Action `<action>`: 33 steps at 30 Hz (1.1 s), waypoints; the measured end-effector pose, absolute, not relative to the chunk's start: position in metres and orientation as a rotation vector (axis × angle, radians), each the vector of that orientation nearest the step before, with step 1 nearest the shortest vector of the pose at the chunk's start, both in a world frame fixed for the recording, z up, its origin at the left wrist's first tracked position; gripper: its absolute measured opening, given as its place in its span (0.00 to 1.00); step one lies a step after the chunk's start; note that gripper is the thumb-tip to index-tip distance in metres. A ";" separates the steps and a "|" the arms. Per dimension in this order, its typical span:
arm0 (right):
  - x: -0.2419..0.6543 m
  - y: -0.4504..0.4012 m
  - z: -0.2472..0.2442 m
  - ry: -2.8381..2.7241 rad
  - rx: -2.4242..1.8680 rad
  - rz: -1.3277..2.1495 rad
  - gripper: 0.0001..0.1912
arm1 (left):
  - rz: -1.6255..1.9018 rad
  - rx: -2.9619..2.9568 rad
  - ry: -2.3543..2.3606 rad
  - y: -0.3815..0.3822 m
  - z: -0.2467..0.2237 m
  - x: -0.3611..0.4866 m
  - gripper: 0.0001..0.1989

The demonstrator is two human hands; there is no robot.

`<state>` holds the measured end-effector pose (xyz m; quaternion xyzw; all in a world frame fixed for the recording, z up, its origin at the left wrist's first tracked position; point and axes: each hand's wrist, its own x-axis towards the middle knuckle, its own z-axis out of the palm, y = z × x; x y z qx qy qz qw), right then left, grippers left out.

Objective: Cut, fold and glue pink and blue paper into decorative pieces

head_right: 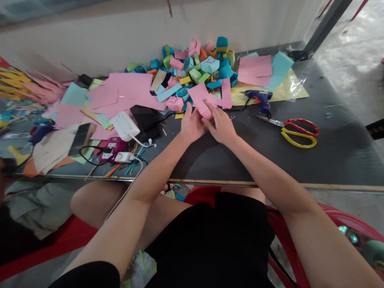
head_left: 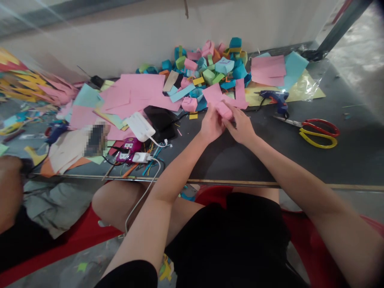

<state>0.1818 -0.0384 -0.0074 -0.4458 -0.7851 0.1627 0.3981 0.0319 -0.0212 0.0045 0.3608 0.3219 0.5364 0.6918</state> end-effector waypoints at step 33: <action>0.217 -0.015 0.001 -1.734 -1.548 0.293 0.08 | 1.022 1.930 1.317 -0.010 -0.017 0.017 0.09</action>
